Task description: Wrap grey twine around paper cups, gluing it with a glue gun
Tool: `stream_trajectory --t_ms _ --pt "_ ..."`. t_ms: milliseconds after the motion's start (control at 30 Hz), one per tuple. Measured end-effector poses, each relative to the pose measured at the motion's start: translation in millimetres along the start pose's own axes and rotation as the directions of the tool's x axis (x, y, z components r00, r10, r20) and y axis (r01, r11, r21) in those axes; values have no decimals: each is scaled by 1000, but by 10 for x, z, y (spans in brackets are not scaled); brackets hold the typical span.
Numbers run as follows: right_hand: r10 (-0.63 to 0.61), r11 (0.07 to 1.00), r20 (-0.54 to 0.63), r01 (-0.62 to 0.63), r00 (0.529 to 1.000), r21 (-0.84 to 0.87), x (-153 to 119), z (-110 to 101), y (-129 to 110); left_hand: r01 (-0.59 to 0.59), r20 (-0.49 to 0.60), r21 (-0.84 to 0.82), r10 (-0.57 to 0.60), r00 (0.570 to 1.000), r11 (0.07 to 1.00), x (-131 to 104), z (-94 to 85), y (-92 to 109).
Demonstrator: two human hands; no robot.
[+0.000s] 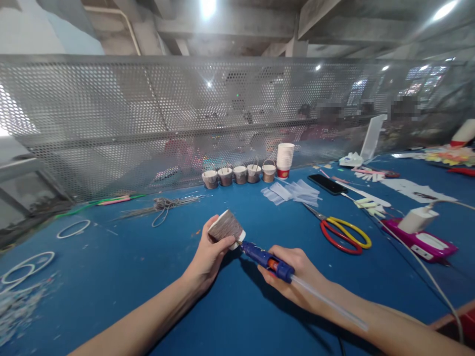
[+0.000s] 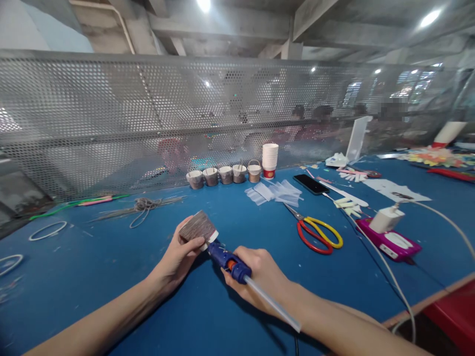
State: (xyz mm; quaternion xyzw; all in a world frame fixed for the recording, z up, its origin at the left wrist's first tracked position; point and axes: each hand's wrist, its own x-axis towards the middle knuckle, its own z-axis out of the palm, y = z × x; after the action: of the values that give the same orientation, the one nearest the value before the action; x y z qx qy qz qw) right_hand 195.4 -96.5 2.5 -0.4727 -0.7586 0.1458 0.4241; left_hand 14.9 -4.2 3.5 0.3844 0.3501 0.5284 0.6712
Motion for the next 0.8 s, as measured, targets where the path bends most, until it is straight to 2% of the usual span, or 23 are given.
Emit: stream_trajectory --t_ms 100,300,367,567,800 --pt "16 1000 -10 -16 1000 -7 10 -4 15 8 7 4 -8 1000 1000 7 -4 -1" --pt "67 993 -114 -78 991 -89 27 -37 26 8 36 25 -9 999 1000 16 -12 -7" --pt "65 994 -112 -74 992 -85 18 -38 22 10 24 24 -11 1000 1000 12 -3 -1" --pt "23 1000 -10 -23 1000 -10 -6 -6 27 41 -12 27 -41 999 999 -1 16 23" --pt "51 995 -106 -60 993 -84 17 -40 32 30 43 33 -32 999 999 6 -14 5"
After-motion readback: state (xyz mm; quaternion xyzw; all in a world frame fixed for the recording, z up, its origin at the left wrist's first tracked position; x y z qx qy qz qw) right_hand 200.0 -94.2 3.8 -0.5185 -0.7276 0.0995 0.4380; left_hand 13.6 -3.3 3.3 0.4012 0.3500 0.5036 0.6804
